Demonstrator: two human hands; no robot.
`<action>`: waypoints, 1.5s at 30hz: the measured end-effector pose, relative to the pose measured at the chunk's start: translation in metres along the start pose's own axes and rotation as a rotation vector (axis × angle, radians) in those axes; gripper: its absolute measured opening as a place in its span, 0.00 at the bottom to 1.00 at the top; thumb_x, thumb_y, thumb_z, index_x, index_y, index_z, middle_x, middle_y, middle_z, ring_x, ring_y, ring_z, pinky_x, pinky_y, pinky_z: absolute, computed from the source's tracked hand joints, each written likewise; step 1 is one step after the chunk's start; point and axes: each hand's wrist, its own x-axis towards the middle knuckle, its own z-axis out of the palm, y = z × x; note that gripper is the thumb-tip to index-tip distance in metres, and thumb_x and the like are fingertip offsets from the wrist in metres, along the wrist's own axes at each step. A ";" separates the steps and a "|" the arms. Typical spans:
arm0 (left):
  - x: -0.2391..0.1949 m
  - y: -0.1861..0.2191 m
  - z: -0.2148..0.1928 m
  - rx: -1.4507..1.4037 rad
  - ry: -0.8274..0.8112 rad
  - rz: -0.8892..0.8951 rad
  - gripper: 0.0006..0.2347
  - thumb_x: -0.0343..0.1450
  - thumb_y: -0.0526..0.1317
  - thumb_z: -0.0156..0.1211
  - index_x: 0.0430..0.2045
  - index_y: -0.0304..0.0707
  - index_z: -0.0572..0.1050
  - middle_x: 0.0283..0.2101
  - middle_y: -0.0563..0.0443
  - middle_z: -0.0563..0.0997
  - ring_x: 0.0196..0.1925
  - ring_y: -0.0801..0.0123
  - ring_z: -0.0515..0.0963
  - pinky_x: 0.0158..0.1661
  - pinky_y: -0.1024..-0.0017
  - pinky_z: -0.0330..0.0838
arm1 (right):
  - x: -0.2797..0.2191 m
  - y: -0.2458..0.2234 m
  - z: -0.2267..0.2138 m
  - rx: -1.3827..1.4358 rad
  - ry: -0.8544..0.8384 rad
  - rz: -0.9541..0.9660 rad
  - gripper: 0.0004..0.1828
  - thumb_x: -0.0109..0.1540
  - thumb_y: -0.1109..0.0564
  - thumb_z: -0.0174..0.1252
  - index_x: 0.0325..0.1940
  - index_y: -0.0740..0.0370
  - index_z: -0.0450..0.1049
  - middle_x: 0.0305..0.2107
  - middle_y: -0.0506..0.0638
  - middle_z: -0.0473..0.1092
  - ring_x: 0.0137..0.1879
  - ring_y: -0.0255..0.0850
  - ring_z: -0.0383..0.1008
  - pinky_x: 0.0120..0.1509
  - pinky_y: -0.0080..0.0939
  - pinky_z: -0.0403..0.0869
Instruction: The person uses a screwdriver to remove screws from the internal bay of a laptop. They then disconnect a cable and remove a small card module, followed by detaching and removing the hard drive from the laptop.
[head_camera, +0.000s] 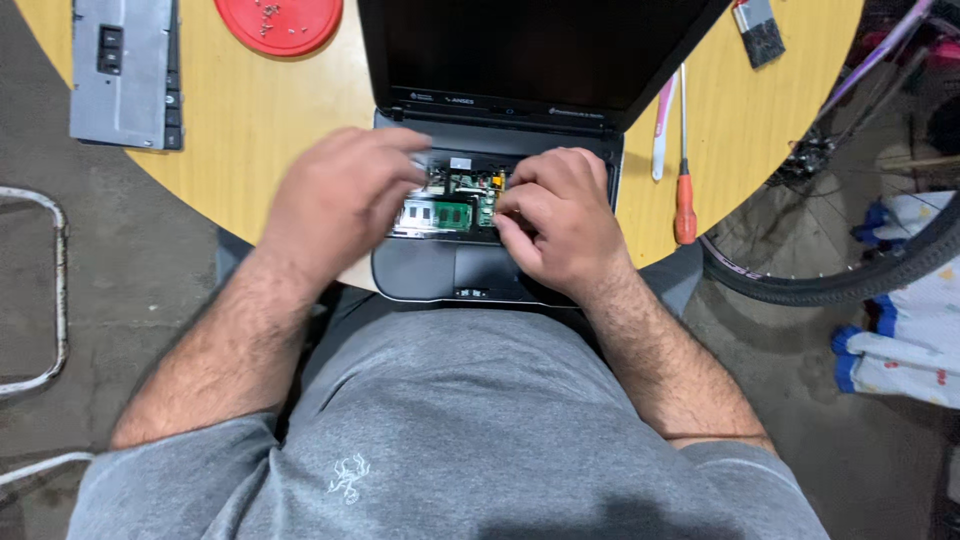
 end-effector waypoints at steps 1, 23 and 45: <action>-0.011 -0.016 -0.005 0.008 -0.002 -0.003 0.03 0.74 0.33 0.64 0.36 0.45 0.78 0.51 0.54 0.83 0.48 0.55 0.82 0.48 0.62 0.78 | 0.000 0.000 -0.001 0.007 0.003 -0.004 0.05 0.62 0.50 0.66 0.38 0.50 0.79 0.41 0.45 0.69 0.54 0.47 0.69 0.66 0.54 0.64; -0.050 -0.069 -0.073 0.548 0.003 -0.503 0.05 0.71 0.35 0.63 0.38 0.43 0.82 0.42 0.51 0.77 0.44 0.51 0.76 0.34 0.56 0.74 | 0.017 -0.027 -0.022 0.091 0.042 -0.065 0.03 0.60 0.58 0.66 0.33 0.55 0.77 0.35 0.47 0.72 0.44 0.45 0.72 0.59 0.56 0.68; 0.017 0.004 0.004 0.013 0.089 0.054 0.03 0.70 0.37 0.70 0.35 0.44 0.83 0.32 0.49 0.80 0.39 0.54 0.82 0.45 0.62 0.75 | -0.033 -0.017 -0.087 -0.032 -0.023 0.563 0.21 0.60 0.44 0.67 0.31 0.64 0.72 0.21 0.63 0.68 0.33 0.66 0.73 0.41 0.64 0.71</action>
